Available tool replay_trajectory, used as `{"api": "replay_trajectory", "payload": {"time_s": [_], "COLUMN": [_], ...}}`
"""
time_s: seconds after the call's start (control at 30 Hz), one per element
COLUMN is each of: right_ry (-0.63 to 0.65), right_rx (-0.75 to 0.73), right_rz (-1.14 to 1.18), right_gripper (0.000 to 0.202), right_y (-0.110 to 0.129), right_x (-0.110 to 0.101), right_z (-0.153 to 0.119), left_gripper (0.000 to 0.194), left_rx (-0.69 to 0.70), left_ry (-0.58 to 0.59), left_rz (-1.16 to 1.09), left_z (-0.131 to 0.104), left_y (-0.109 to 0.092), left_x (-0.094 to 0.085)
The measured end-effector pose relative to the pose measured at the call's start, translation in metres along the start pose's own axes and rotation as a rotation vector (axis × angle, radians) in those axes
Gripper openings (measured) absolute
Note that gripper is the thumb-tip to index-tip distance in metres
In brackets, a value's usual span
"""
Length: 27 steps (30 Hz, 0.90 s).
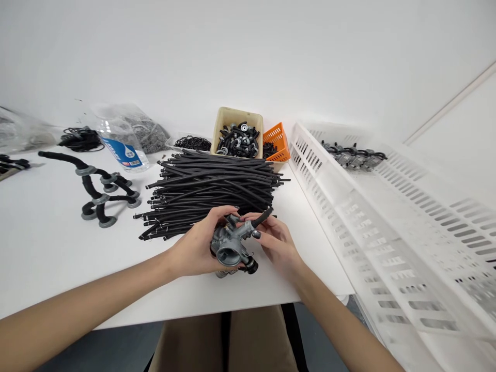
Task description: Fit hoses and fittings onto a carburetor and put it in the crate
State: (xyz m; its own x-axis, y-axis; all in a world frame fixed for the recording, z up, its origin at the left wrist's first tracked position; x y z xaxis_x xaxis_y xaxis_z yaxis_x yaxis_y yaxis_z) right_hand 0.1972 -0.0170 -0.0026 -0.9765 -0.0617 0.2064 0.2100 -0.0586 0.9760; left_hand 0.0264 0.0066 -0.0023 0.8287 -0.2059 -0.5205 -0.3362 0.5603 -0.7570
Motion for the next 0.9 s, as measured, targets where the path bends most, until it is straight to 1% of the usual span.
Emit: {"api": "replay_trajectory", "payload": {"time_s": [0.13, 0.27, 0.37, 0.5, 0.6, 0.77, 0.83, 0.9], "right_ry": [-0.041, -0.058, -0.078, -0.068, -0.047, -0.07, -0.067, -0.077], "right_rx": [-0.03, -0.113, -0.155, -0.106, -0.067, -0.098, -0.111, -0.114], "right_rz": [0.013, -0.042, -0.08, -0.046, -0.01, -0.028, -0.055, -0.058], "right_gripper": [0.022, 0.035, 0.03, 0.021, 0.024, 0.035, 0.034, 0.027], "right_y": [-0.001, -0.005, -0.006, -0.007, -0.009, -0.012, -0.013, -0.012], "right_x": [0.0, 0.0, -0.001, -0.003, -0.003, -0.003, -0.002, -0.003], "right_z": [0.002, 0.005, 0.003, -0.001, -0.001, 0.003, 0.004, 0.003], "left_gripper": [0.098, 0.094, 0.091, 0.097, 0.096, 0.098, 0.097, 0.097], "left_rx": [0.021, 0.033, 0.044, 0.049, 0.036, 0.026, 0.019, 0.017], "left_ry": [0.003, 0.007, -0.002, 0.008, 0.012, 0.022, 0.018, 0.017], "left_rz": [0.006, -0.005, -0.014, -0.003, 0.004, -0.029, -0.036, -0.036], "left_z": [0.0, 0.001, 0.001, 0.0, 0.0, 0.0, 0.0, 0.001], "left_y": [0.0, -0.004, -0.006, -0.005, -0.005, -0.006, -0.006, -0.006], "left_x": [0.0, 0.001, 0.001, 0.001, 0.001, 0.002, 0.002, 0.002]}}
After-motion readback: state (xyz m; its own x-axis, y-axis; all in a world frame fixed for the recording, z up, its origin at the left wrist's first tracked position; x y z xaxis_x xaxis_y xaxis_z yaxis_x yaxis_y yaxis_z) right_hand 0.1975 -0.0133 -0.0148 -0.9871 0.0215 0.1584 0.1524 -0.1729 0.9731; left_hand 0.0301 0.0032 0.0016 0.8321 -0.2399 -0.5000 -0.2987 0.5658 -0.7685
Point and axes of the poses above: each hand's wrist, its own z-axis towards the middle knuckle, its own x-axis out of the palm, y = z × x, the point moved 5 cm from there along z, towards the middle knuckle, and after that the axes turned 10 degrees about -y, right-handed, at the moved point
